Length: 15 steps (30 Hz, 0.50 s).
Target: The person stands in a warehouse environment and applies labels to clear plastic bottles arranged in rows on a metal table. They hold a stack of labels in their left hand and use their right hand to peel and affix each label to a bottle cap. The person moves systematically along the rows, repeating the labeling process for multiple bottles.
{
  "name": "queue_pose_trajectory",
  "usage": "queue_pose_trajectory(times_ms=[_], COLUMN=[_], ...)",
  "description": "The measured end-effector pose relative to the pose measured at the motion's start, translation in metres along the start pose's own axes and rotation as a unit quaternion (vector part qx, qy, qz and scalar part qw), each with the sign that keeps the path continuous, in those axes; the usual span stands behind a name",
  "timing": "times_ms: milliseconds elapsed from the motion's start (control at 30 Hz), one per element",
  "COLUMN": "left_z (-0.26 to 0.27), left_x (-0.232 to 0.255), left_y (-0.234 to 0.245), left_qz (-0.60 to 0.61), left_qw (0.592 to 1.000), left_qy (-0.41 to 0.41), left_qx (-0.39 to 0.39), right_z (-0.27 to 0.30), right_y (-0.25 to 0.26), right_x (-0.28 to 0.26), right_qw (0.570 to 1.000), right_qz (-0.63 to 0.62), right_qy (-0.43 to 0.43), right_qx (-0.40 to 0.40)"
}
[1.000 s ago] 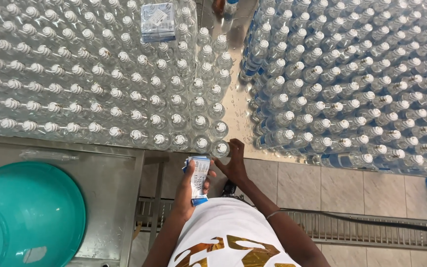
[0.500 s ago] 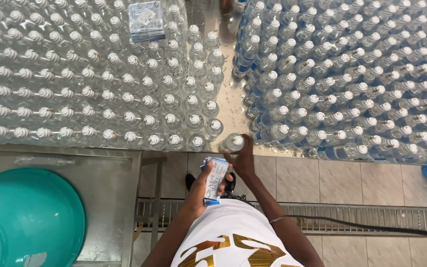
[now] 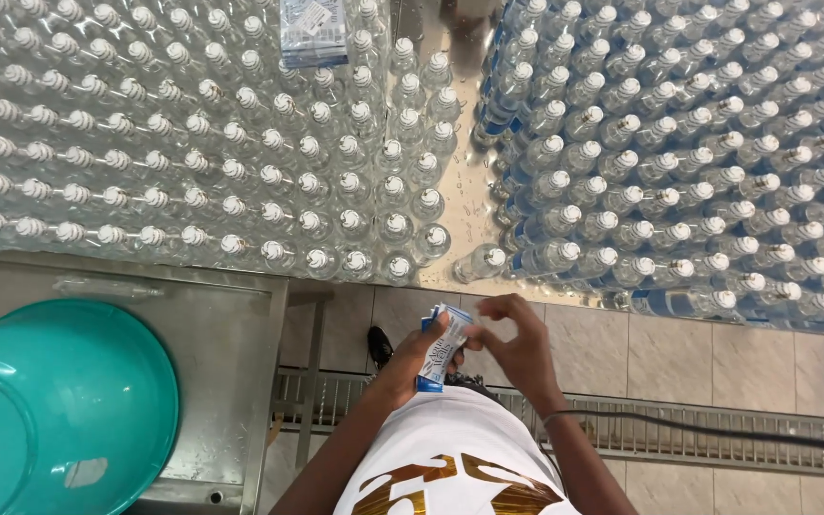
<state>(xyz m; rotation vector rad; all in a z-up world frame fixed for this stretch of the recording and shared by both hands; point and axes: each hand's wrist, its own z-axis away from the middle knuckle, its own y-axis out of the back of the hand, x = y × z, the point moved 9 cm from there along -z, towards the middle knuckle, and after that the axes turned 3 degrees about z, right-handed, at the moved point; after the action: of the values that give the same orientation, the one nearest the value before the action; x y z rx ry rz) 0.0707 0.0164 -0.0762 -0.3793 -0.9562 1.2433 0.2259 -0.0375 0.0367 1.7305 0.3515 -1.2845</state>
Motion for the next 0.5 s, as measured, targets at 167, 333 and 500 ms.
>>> queue_pose_trajectory(times_ms=[167, 333, 500], left_z=[0.027, 0.029, 0.044], left_x=[0.029, 0.022, 0.040], left_y=[-0.032, -0.010, -0.004], left_qz=[-0.026, -0.055, -0.095], left_qw=[0.999, 0.998, 0.993], left_qy=[0.023, 0.036, 0.040], left_qx=[-0.014, -0.025, -0.051], right_z=[0.002, 0.006, 0.009], right_y=[-0.032, -0.035, -0.053], right_x=[-0.012, -0.020, -0.011], right_qw=[0.994, 0.993, 0.988], right_qz=[-0.032, -0.044, -0.069], right_qy=[-0.016, -0.041, -0.093], right_qx=[-0.106, -0.100, -0.106])
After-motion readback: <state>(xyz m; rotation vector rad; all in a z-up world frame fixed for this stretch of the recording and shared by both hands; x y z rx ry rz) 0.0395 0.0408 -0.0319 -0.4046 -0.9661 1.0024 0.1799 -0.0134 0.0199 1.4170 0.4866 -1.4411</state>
